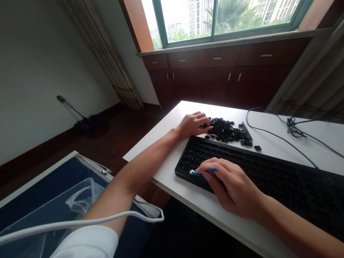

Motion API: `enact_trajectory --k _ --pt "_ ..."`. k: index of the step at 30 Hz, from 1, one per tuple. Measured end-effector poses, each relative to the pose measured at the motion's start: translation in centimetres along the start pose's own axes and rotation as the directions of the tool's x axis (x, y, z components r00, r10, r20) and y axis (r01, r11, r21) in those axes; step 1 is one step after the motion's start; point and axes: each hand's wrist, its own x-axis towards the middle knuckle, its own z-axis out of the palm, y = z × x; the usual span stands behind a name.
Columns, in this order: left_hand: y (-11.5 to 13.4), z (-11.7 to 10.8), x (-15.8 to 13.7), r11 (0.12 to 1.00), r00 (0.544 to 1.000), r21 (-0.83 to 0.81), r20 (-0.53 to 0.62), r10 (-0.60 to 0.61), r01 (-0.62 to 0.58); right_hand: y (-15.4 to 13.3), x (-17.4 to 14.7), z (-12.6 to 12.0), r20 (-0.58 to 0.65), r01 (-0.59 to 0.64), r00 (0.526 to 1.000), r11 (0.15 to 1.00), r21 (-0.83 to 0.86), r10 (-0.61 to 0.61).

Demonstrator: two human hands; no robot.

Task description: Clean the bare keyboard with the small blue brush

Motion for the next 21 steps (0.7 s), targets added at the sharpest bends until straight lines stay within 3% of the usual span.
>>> enact_trajectory --k 10,21 --pt "-1.08 -0.60 -0.43 0.997 0.992 -0.034 0.103 0.074 -0.071 0.06 -0.11 0.07 0.006 -0.014 1.000 1.000 0.012 0.014" --pt "-0.79 -0.58 -0.20 0.994 0.987 -0.107 0.163 -0.001 0.019 0.07 -0.06 0.15 0.001 0.013 1.000 1.000 0.001 -0.013"
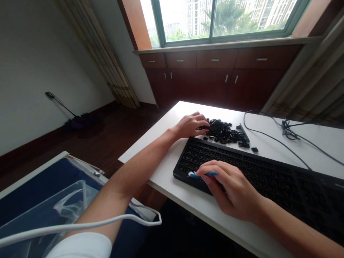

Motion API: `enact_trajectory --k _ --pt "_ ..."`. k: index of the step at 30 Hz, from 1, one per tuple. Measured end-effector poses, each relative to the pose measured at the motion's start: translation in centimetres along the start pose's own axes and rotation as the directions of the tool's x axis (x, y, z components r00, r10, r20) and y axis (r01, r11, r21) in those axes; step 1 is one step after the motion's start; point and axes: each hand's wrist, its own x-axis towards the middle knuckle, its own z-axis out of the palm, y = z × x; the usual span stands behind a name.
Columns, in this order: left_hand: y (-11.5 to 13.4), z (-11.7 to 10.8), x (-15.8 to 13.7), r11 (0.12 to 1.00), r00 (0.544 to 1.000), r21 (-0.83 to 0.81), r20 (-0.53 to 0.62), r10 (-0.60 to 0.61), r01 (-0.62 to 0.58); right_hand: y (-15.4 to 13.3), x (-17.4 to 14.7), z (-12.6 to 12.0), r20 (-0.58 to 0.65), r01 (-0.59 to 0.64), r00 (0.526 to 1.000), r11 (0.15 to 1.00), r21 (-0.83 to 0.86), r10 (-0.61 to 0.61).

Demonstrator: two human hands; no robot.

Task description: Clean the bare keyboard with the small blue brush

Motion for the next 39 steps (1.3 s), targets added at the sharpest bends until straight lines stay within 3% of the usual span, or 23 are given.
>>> enact_trajectory --k 11,14,18,21,25,29,31,37,39 --pt "0.8 -1.3 0.3 0.970 0.997 -0.230 0.002 -0.080 0.078 -0.2 0.0 0.0 0.007 -0.006 1.000 1.000 -0.001 0.006" --pt "1.8 -1.6 0.7 0.917 0.983 -0.368 -0.040 -0.180 0.153 -0.1 0.0 0.0 0.008 -0.010 1.000 1.000 -0.003 0.010" --pt "3.7 -2.0 1.7 0.748 0.920 -0.595 -0.037 -0.391 0.294 0.0 0.0 0.1 0.015 -0.017 1.000 1.000 -0.001 0.017" --pt "5.3 -2.0 2.5 0.612 0.882 -0.722 -0.005 -0.471 0.323 0.1 0.0 0.1 0.013 -0.016 1.000 1.000 -0.007 0.016" --pt "6.9 -1.6 3.1 0.448 0.860 -0.838 0.047 -0.508 0.311 -0.1 0.3 0.0 0.009 -0.005 1.000 1.000 -0.020 0.005" --pt "7.4 -1.3 3.0 0.280 0.815 -0.863 0.224 -0.534 0.420 -0.2 0.4 0.0 0.003 0.002 1.000 1.000 -0.029 -0.002" --pt "7.3 -1.2 2.9 0.200 0.784 -0.867 0.286 -0.551 0.457 -0.2 0.4 0.0 0.003 0.012 1.000 0.999 -0.032 -0.011" --pt "6.1 -0.5 2.9 -0.152 0.716 -0.908 0.402 -0.570 0.389 -0.3 0.4 -0.1 0.020 0.036 0.999 0.999 -0.038 -0.035" --pt "5.7 -0.3 2.8 -0.233 0.691 -0.884 0.462 -0.555 0.404 -0.3 0.4 -0.1 0.015 0.044 0.999 0.998 -0.040 -0.043"
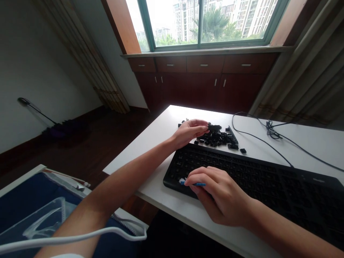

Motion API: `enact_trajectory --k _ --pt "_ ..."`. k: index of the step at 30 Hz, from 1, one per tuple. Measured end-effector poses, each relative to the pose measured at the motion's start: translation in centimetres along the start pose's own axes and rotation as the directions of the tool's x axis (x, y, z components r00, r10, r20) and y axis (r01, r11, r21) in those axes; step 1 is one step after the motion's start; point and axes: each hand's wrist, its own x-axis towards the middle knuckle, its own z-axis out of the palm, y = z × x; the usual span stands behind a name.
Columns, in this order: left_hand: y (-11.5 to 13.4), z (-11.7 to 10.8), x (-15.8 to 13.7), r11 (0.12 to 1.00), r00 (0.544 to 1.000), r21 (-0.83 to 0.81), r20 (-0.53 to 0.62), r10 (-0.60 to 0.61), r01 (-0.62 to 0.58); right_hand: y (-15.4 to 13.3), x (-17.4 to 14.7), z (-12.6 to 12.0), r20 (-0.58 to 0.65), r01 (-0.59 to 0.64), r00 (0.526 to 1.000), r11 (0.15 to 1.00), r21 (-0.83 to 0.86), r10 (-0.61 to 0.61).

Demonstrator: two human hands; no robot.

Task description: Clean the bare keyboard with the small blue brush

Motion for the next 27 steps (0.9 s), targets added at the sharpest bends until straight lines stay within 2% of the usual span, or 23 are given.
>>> enact_trajectory --k 4,8,18,27 --pt "0.23 -0.16 0.12 0.997 0.997 -0.038 0.015 -0.073 0.074 0.11 -0.09 0.07 0.005 0.005 1.000 1.000 -0.006 -0.005" --pt "0.49 0.01 0.04 0.992 0.995 -0.069 -0.016 -0.103 0.102 0.16 -0.17 0.02 0.011 0.011 1.000 1.000 -0.004 -0.011" --pt "0.27 -0.53 0.26 0.992 0.993 -0.060 0.038 -0.113 0.115 0.22 -0.14 0.10 0.009 0.023 1.000 1.000 -0.014 -0.023" --pt "0.43 0.00 0.23 0.992 0.994 -0.068 -0.006 -0.111 0.110 0.20 -0.08 0.05 -0.031 -0.021 0.999 1.000 -0.011 0.020"
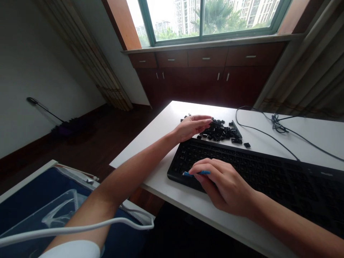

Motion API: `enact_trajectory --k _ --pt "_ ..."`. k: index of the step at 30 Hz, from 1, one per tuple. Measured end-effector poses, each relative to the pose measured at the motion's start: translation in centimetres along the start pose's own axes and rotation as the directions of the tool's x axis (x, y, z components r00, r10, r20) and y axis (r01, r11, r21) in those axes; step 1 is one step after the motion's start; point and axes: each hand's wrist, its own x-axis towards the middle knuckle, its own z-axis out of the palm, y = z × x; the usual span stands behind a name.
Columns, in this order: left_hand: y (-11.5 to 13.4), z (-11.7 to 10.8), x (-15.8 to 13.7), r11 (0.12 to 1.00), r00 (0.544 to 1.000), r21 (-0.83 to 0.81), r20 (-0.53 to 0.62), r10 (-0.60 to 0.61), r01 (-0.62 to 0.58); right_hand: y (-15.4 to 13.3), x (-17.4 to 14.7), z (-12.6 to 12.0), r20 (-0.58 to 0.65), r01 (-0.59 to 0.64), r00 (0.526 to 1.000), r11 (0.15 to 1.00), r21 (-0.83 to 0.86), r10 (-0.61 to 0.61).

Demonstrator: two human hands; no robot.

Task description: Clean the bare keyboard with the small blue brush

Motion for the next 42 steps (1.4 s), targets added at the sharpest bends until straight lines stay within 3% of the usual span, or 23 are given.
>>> enact_trajectory --k 10,16,30,42 --pt "-0.08 0.37 0.03 0.996 0.995 0.014 -0.048 0.091 -0.090 0.07 -0.02 0.16 -0.041 -0.061 0.997 0.996 -0.066 0.059" --pt "-0.15 0.25 0.17 0.997 0.996 0.022 -0.048 0.080 -0.079 0.29 -0.04 0.24 -0.052 -0.100 0.994 0.993 -0.058 0.098" --pt "-0.16 0.24 0.28 0.995 0.996 -0.051 -0.034 0.079 -0.081 0.37 -0.21 0.27 -0.041 -0.072 0.997 0.995 -0.072 0.069" --pt "0.09 0.52 0.21 0.990 0.986 -0.097 -0.143 0.085 -0.100 0.31 0.01 0.43 -0.038 -0.059 0.998 0.997 -0.057 0.057"
